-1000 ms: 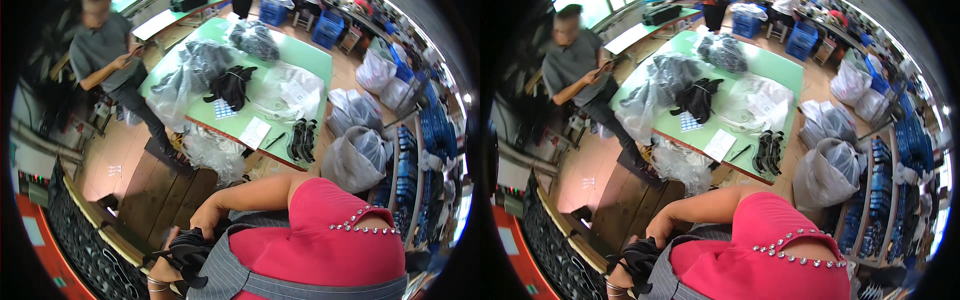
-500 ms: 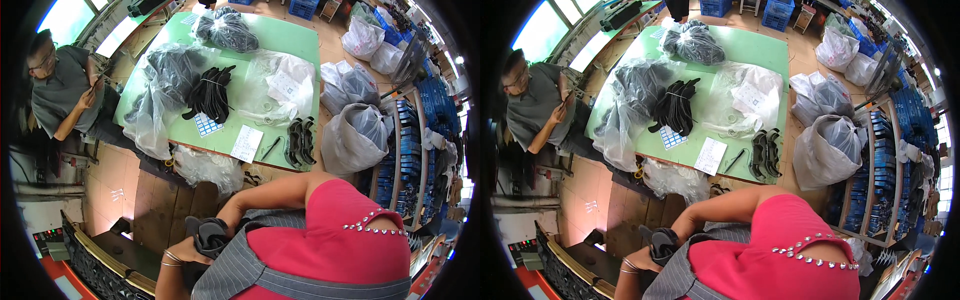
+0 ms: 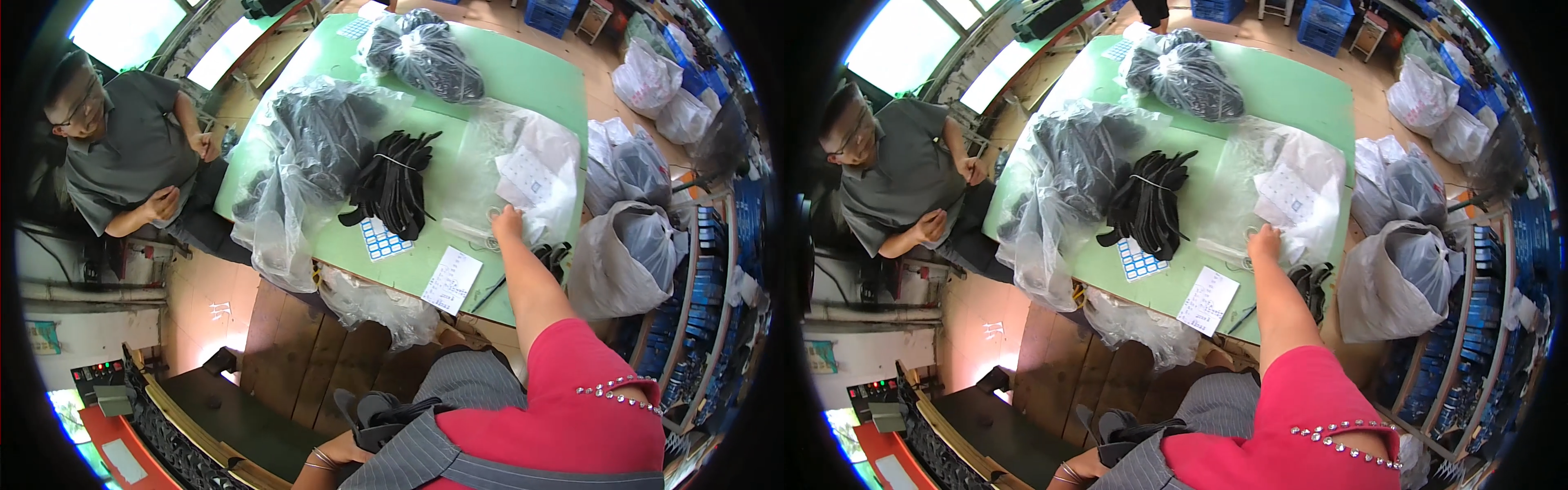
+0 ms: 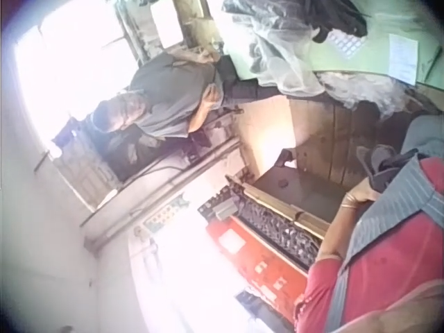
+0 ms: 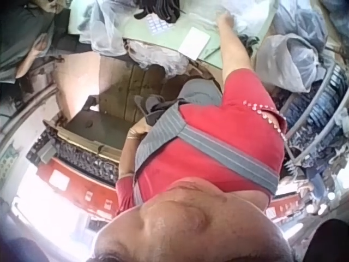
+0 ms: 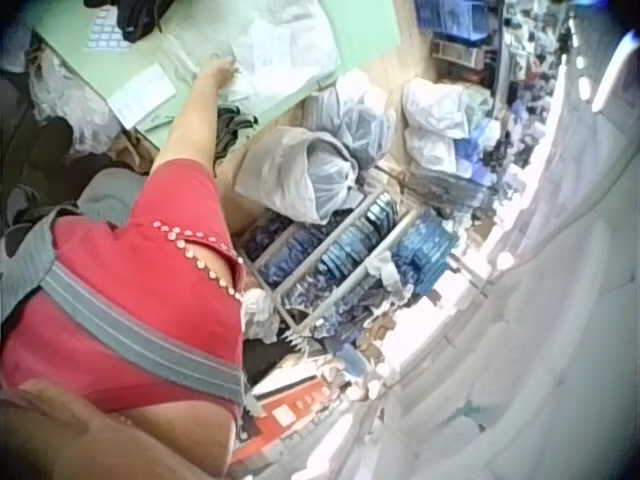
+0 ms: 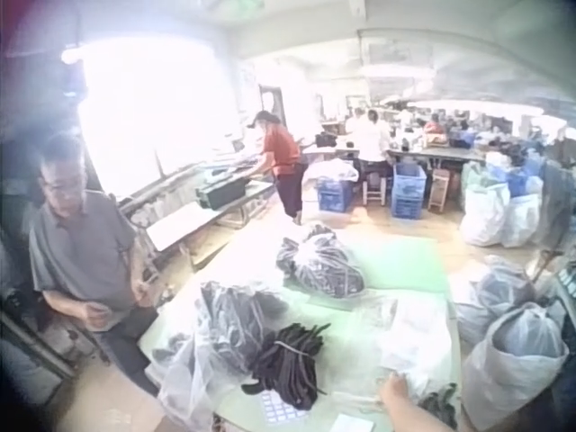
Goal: Cutting and trimming shoe components using a die-cutting machine, metal dies, a hammer, and scissors.
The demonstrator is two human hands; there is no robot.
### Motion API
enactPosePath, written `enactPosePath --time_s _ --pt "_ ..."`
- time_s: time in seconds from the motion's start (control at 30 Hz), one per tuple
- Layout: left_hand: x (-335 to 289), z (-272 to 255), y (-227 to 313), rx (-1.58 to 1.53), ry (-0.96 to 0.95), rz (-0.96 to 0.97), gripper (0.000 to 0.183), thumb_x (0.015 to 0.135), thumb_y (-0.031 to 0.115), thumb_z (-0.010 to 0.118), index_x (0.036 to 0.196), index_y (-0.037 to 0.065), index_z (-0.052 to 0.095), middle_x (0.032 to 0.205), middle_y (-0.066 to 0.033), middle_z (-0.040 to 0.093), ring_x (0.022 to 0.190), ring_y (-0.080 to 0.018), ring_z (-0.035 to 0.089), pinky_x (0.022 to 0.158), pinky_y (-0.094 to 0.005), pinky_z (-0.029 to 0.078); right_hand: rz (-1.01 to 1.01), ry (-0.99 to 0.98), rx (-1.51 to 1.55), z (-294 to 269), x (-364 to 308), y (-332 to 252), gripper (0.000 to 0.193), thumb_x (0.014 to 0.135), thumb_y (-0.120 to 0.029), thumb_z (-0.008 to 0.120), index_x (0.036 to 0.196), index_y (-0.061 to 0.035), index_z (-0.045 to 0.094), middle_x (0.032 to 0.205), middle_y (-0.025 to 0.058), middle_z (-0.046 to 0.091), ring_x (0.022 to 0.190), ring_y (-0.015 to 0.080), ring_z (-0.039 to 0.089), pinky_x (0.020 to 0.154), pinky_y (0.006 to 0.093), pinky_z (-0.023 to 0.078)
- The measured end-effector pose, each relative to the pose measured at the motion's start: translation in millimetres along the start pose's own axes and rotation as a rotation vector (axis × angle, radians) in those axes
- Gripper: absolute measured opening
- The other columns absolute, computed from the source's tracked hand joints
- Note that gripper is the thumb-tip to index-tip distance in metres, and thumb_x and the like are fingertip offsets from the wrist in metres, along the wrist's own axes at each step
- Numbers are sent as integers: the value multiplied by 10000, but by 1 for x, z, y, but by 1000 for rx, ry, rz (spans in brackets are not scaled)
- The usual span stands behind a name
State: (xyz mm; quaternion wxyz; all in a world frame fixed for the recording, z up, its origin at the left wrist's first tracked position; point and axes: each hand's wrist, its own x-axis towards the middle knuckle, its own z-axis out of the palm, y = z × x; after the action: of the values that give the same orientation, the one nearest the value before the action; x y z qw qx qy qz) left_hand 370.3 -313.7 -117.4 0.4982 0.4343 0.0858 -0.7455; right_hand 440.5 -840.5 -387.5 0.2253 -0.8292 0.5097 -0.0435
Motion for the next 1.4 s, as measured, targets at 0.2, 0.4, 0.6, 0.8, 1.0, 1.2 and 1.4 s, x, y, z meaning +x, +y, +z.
enactPosePath --time_s 0.2,0.4,0.6,0.8,1.0,1.2,1.4 --pt "3 11 -6 -29 92 113 755 638 197 822 1294 13 496 1213 -69 584 1092 -194 543 983 -351 407 -88 81 165 -7 17 40 123 756 -167 669 743 -45 662 761 166 661 730 347 624 659 443 482" --pt "-5 20 -26 85 300 236 779 593 188 816 1282 20 494 1178 -65 596 1062 -188 550 970 -338 417 -98 79 -31 -52 6 6 155 832 -221 555 857 -94 640 828 161 669 791 366 636 682 474 497" --pt "-16 33 -15 101 277 428 532 722 146 778 1199 38 570 1176 -35 593 1042 -165 540 943 -334 433 -226 150 164 -62 -5 0 124 811 -166 580 824 -44 563 745 187 629 739 385 613 654 463 481" --pt "-20 37 -32 86 385 543 621 680 111 796 1242 55 537 1200 -48 582 1093 -167 536 976 -342 422 -274 -1121 176 -48 -242 -58 221 835 -248 616 934 -51 626 850 118 653 802 252 628 739 375 492" --pt "-30 31 -55 58 369 532 690 593 120 810 1224 38 543 1179 -40 589 1085 -162 537 966 -328 426 -603 -1967 815 -69 -380 -85 273 839 -220 651 1041 -35 652 971 64 677 891 127 603 801 285 472" --pt "-42 43 -66 119 408 559 703 569 126 815 1211 17 552 1122 -41 620 1020 -166 567 923 -325 451 -553 -2123 777 -110 -387 -95 415 867 -196 658 1225 -6 568 1128 48 639 1009 111 574 886 294 462" --pt "-53 45 -82 53 341 557 771 535 152 861 1225 12 544 1108 -48 630 1011 -188 578 925 -340 453 -1258 -1282 460 -119 -387 -125 310 847 -249 646 1074 -41 616 962 103 648 951 210 623 831 307 466"
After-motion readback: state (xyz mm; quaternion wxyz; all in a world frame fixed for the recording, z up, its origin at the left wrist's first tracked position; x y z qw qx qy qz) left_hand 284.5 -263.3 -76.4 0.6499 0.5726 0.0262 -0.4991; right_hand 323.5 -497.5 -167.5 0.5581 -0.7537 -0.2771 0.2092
